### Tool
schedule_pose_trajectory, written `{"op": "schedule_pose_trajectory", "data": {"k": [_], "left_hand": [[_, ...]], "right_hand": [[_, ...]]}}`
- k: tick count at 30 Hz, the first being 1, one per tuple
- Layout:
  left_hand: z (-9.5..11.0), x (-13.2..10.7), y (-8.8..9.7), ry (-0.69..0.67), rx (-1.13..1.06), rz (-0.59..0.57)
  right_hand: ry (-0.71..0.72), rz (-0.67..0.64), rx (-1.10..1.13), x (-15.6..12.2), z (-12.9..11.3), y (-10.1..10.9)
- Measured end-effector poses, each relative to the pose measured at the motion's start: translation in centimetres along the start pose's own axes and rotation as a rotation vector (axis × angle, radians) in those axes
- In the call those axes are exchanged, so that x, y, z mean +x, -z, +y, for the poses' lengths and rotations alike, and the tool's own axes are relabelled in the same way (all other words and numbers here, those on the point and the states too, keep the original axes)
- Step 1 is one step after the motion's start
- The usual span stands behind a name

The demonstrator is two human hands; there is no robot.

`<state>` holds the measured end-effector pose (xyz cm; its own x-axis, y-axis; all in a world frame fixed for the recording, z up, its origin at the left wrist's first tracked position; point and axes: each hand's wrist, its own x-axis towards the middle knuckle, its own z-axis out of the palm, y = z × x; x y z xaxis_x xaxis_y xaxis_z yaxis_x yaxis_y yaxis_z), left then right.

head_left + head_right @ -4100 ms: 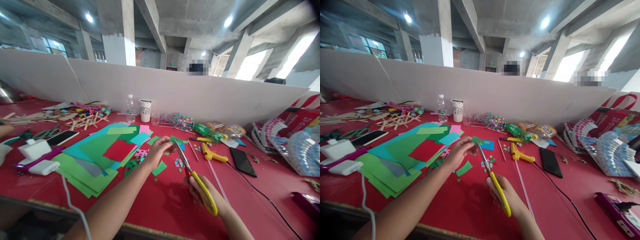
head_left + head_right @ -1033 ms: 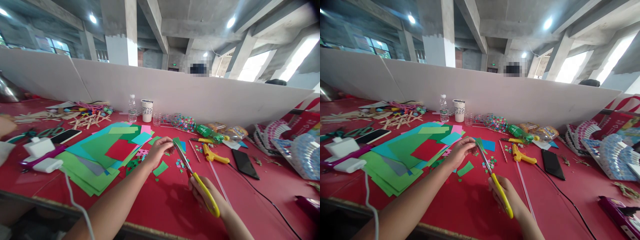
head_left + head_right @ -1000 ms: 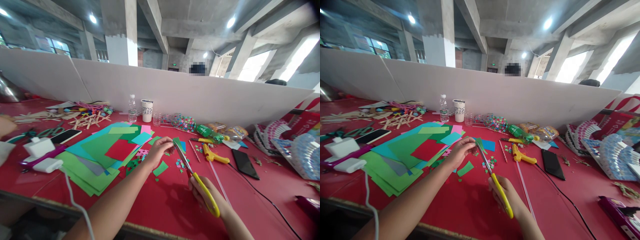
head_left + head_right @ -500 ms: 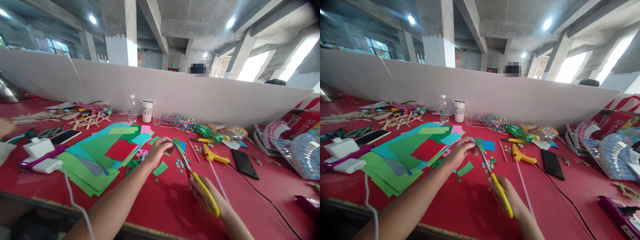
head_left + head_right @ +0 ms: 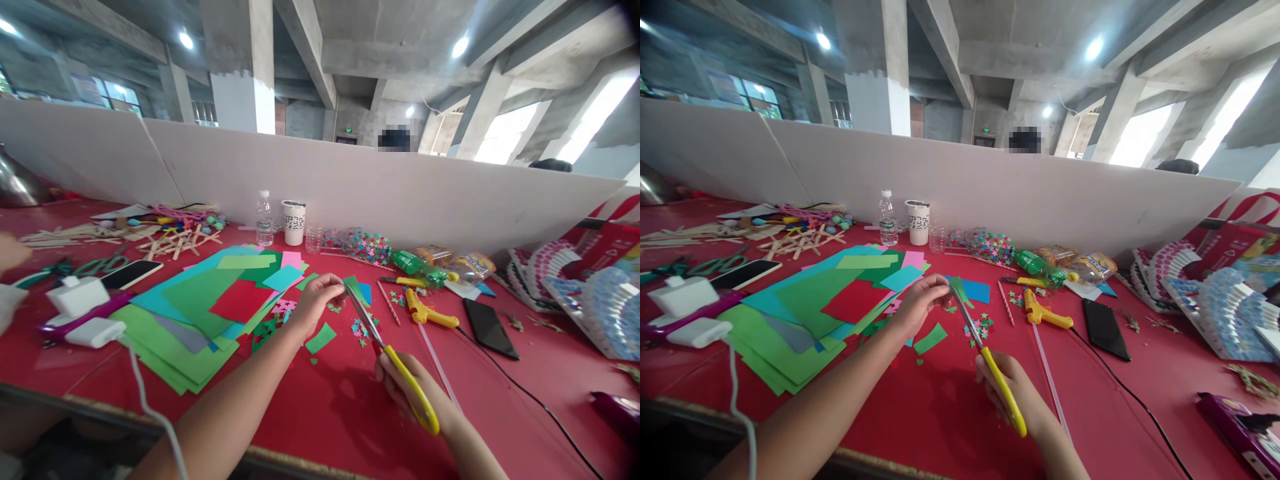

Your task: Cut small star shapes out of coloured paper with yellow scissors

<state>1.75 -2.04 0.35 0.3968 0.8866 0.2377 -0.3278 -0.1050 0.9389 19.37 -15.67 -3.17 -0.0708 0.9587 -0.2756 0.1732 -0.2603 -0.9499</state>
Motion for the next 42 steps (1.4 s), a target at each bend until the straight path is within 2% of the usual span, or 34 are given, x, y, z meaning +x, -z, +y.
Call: {"op": "schedule_pose_trajectory", "data": {"k": [11,29,42], "left_hand": [[0.1,-0.6,-0.9,-0.026,0.012,-0.028],[-0.3,-0.6,-1.0,0.012,-0.072,-0.031],[-0.3,-0.7,-1.1,0.019,-0.068,-0.027]], "right_hand": [[0.005,0.018,-0.013,-0.2,-0.1,-0.2],[0.068,0.025,-0.031,-0.5,-0.3,-0.4],[0.058,0.020,-0.062,-0.5,-0.3,-0.3]]}}
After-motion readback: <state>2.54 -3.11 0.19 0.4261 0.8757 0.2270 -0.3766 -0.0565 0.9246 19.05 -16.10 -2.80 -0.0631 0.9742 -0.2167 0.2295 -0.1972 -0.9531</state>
